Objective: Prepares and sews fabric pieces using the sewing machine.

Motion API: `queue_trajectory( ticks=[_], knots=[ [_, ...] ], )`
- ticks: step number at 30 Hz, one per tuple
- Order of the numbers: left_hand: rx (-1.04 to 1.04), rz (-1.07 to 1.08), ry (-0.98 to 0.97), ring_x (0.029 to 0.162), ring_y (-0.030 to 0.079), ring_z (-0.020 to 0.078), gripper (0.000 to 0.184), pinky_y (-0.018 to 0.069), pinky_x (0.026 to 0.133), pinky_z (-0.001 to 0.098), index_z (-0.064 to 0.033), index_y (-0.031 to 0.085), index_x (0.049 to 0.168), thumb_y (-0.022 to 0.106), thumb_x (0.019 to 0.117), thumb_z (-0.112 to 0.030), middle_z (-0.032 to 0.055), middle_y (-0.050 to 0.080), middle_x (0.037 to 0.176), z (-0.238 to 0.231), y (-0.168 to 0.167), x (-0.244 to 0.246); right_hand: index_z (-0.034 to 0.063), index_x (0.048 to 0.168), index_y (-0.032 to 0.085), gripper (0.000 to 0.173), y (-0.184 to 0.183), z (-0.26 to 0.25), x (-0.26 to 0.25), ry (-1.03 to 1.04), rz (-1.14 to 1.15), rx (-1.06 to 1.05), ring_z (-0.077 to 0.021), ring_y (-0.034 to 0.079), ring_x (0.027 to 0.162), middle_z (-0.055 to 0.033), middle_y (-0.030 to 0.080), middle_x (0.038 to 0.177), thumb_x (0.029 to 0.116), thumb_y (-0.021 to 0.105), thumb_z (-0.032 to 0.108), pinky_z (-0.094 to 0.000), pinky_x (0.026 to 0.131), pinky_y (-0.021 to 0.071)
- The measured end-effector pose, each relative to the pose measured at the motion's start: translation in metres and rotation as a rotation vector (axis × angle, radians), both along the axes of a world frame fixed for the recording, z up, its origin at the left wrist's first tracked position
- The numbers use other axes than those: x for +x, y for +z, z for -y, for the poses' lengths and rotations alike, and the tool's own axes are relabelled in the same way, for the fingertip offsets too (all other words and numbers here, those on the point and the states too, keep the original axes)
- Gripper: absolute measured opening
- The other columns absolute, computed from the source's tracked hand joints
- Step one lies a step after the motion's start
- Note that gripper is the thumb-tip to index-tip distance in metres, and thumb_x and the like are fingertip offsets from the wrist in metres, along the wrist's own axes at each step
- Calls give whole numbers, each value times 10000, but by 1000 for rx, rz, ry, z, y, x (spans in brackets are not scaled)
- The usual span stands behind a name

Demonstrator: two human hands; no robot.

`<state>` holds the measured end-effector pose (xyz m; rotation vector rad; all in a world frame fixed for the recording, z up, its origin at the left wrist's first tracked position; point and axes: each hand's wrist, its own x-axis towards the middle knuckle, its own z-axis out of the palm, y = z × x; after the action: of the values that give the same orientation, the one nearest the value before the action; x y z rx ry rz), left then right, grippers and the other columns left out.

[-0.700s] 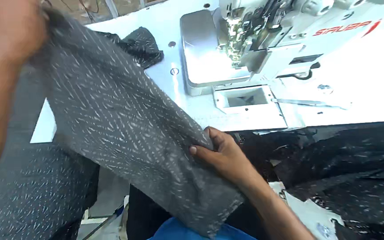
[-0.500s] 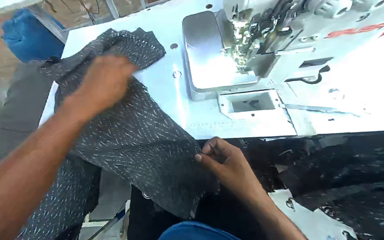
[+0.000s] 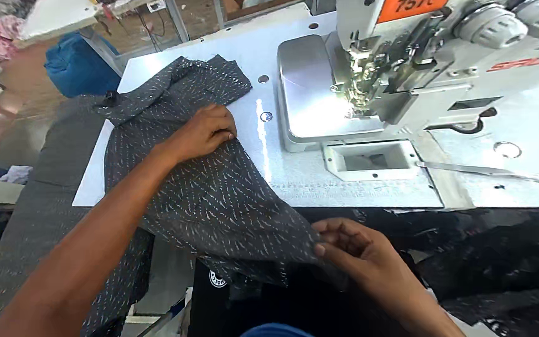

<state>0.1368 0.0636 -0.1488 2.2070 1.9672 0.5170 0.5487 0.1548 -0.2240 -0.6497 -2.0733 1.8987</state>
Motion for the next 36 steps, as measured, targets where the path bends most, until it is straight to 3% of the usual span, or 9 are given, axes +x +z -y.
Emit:
queue_trajectory(
  ticks=[4, 7, 10, 14, 18, 22, 26, 30, 36],
  knots=[
    [6, 177, -143, 897, 638, 80, 231, 535, 834, 262, -77, 770, 1024, 564, 1030, -183, 9, 686, 933, 1, 30, 44, 156, 1066, 744, 240, -10, -9, 31, 39, 261, 589, -189, 717, 724, 5, 736, 846, 928, 626, 313, -516, 629, 593],
    [-96, 372, -153, 821, 651, 23, 175, 557, 734, 183, -48, 750, 1056, 644, 995, -173, -11, 700, 905, -1, 41, 69, 121, 1106, 716, 297, 25, -4, -11, -126, 63, 706, -127, 693, 787, 14, 719, 928, 947, 658, 365, -376, 670, 600],
    [-177, 519, -152, 725, 636, 46, 180, 550, 661, 191, -22, 652, 1097, 696, 955, -123, -12, 664, 811, -12, 53, 90, 24, 1214, 666, 420, 50, -7, -86, -119, -212, 484, -129, 712, 953, -70, 720, 1077, 923, 755, 313, -334, 845, 617],
    [-166, 434, -140, 779, 648, 21, 111, 559, 698, 176, -63, 637, 1070, 623, 1017, -160, -41, 674, 851, -8, 71, 97, 28, 1047, 699, 115, 54, -3, -118, -4, -365, -15, -87, 672, 699, -38, 718, 832, 971, 693, 114, -229, 636, 575],
    [-166, 416, -121, 1108, 660, 72, 302, 568, 965, 266, -52, 669, 1209, 485, 1080, -253, 0, 704, 1171, 11, 63, 90, 23, 996, 716, 74, 48, 3, -109, -22, -358, -324, -65, 612, 642, -47, 687, 763, 954, 698, 81, -195, 587, 516],
    [-156, 430, -193, 1214, 634, 133, 318, 420, 1188, 427, -43, 703, 1235, 526, 1063, -243, 25, 719, 1194, 15, 49, 93, 20, 1062, 733, 146, 49, 1, -102, -4, -359, -389, -72, 635, 699, -53, 700, 819, 1001, 627, 100, -208, 640, 543],
    [-50, 477, -184, 1042, 688, 110, 198, 497, 1108, 377, -36, 761, 1097, 678, 984, -177, 9, 741, 987, 13, 47, 100, 3, 1088, 722, 167, 49, 0, -99, 32, -399, -369, -81, 646, 716, -65, 699, 831, 1018, 590, 80, -216, 660, 555],
    [117, 464, -152, 931, 666, 95, 66, 576, 806, 209, -21, 772, 933, 725, 930, -67, 51, 695, 985, 19, 46, 110, 18, 1064, 721, 175, 47, 2, -100, 20, -380, -408, -72, 618, 682, -54, 679, 808, 1027, 570, 98, -212, 628, 536],
    [182, 226, -173, 1082, 629, 130, 186, 527, 969, 334, -120, 655, 920, 573, 1043, -234, -8, 680, 1021, 49, 67, 117, 30, 1055, 697, 163, 53, 6, -101, -90, -357, -584, -65, 577, 654, -57, 642, 805, 1037, 553, 104, -200, 595, 500]
  ],
)
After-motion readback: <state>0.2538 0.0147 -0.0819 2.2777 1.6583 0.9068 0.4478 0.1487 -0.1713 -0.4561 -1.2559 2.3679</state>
